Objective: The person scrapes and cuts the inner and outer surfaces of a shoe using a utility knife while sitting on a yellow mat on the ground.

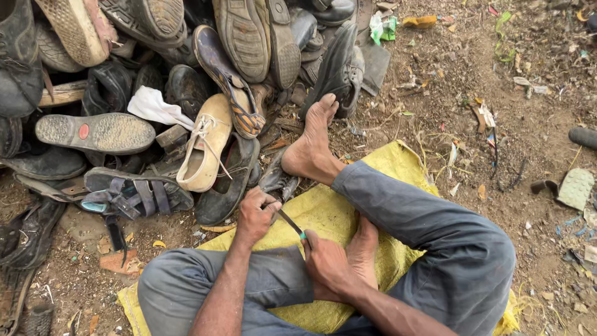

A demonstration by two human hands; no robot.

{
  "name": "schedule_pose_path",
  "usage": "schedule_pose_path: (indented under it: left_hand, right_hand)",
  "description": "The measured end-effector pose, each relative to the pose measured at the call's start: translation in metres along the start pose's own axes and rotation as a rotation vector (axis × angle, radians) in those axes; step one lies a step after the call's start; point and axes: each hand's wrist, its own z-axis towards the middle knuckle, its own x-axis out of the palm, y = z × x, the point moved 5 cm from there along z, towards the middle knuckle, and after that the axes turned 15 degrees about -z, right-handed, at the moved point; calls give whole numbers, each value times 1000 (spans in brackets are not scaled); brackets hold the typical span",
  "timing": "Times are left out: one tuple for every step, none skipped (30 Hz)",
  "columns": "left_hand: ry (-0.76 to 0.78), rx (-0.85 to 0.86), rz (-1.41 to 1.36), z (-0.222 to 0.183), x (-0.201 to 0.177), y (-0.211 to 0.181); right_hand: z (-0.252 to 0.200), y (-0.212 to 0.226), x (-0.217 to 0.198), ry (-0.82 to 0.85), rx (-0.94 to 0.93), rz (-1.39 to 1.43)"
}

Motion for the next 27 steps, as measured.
schedule_pose_path:
  left_hand:
    - [5,-3,-1,-2,-1,0]
    - [12,-86,-54,-3,-3,3]
    - [21,-169,-107,-2,-3,6]
    - [20,-175,-101,-3,-4,5]
    - [24,-127,-116,-2,-5,2]
    - [30,-73,-131,0,-5,-2]
    - [31,-71,-127,-3,-6,-4]
    - [41,-112,-149,-5,-4,-5]
    - [51,-153,-171,-3,-3,-5]
    - [49,-151,-176,-1,0,-5]
    - [60,-148,-150,-1,3,-3]
    - [75,-160,-122,-9,5,-1]
    - [78,-174,-126,-15,7,1]
    - [72,-99,-163,-11,9,0]
    - [66,-24,-200,-9,10,-2]
    - [73,-29,-202,-11,14,-1]
    - [81,-62,-193,-13,18,1]
    - [85,-90,-179,-14,19,2]
    - [88,-90,-175,-17,20,0]
    - [67,-115,-198,-18,22,0]
    - [46,-141,-220,-17,23,0]
    - [46,-135,-227,-15,28,-1]
    - [50,-183,-322,-13,34,1]
    - [59,-253,-414,-23,40,2]
    - [64,-270,-418,-31,44,1]
    - [63,-297,-478,-29,45,1]
    - [63,-324,-539,-26,48,1]
  right_hand:
    - [3,-1,4,12,12,19]
    - [16,-3,9,12,16,21]
    - [34,-2,14,9,-14,157]
    - [45,1,24,12,-49,295]
    - [47,2,35,18,-51,300]
    - [48,4,38,-95,-82,275]
    - [42,8,40,-209,-113,248]
    - [25,4,43,-189,-77,276]
    - [10,-1,41,-169,-40,304]
    - [2,-4,36,-170,-40,299]
    - [-8,-12,37,-36,69,254]
    - [-21,-17,44,113,185,212]
    - [-20,-17,43,125,192,210]
    - [-5,-14,40,106,136,272]
    - [8,-11,37,85,80,333]
    - [17,-9,41,87,88,336]
    - [25,-4,41,19,72,303]
    - [30,1,40,-52,48,272]
    - [16,0,43,-52,49,277]
    - [-9,-5,45,-20,91,209]
    - [-29,-8,45,11,134,140]
    - [-40,-11,43,5,137,134]
    - [-49,-15,40,-4,145,128]
    - [-63,-17,42,6,163,129]
    - [-65,-19,43,20,175,129]
    - [-50,-19,42,16,177,242]
    - [-38,-19,40,10,179,355]
